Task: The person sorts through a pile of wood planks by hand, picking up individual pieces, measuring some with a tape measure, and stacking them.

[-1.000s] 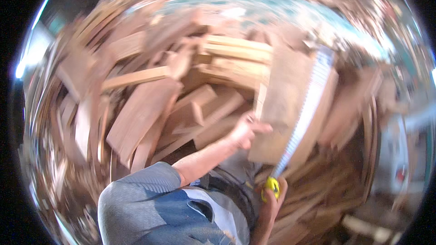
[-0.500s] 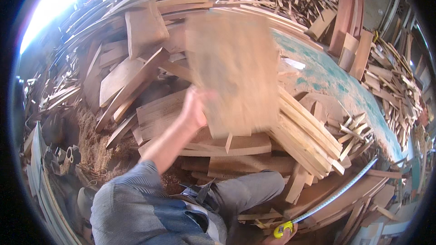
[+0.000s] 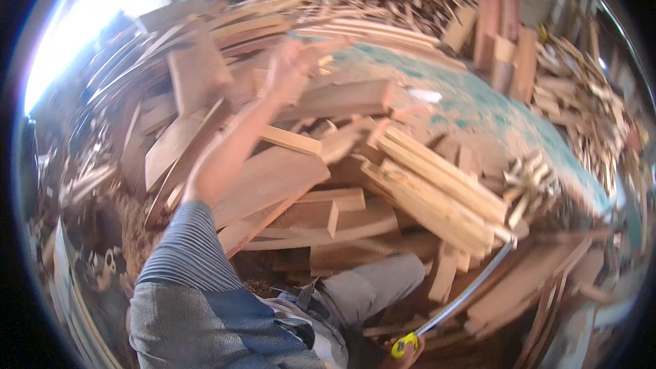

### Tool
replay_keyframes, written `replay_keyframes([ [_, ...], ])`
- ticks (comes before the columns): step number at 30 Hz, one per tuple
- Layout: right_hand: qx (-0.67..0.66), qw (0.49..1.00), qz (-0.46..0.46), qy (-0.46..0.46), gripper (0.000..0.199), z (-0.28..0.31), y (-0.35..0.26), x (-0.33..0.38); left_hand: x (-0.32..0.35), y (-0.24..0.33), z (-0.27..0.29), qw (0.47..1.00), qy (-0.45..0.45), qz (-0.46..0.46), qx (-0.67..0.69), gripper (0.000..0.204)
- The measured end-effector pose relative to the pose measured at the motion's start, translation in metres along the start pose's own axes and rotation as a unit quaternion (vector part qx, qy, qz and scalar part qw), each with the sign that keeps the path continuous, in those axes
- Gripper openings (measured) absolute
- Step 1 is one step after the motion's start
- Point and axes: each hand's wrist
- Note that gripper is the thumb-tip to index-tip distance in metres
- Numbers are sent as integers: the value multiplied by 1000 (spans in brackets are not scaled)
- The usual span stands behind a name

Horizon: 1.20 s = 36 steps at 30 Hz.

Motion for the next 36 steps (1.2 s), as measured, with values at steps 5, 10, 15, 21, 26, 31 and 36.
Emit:
replay_keyframes([
  [5,-129,979,-11,160,65,-7,-16,45,215,101,-182,862,-393,47,316,39],
  [10,-50,982,-80,167,53,-11,-22,59,417,143,-204,640,-660,145,364,46],
  [15,88,959,-44,265,68,2,-4,150,583,162,-171,381,-798,373,280,57],
  [21,189,953,-28,236,64,-1,-22,130,598,142,-202,204,-846,458,180,32],
  [26,250,799,-174,518,47,110,10,205,584,121,-195,100,-806,567,140,27],
  [31,488,638,-404,438,43,253,113,323,569,104,-214,145,-773,581,211,25],
  [36,458,629,-481,404,33,288,199,409,564,110,-221,122,-747,612,229,20],
])
Point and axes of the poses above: each hand's wrist, its own x-axis away from the middle knuckle, its own z-axis out of the back of the hand, y = z × x, and after that the axes turned 1 degree about z, right-handed
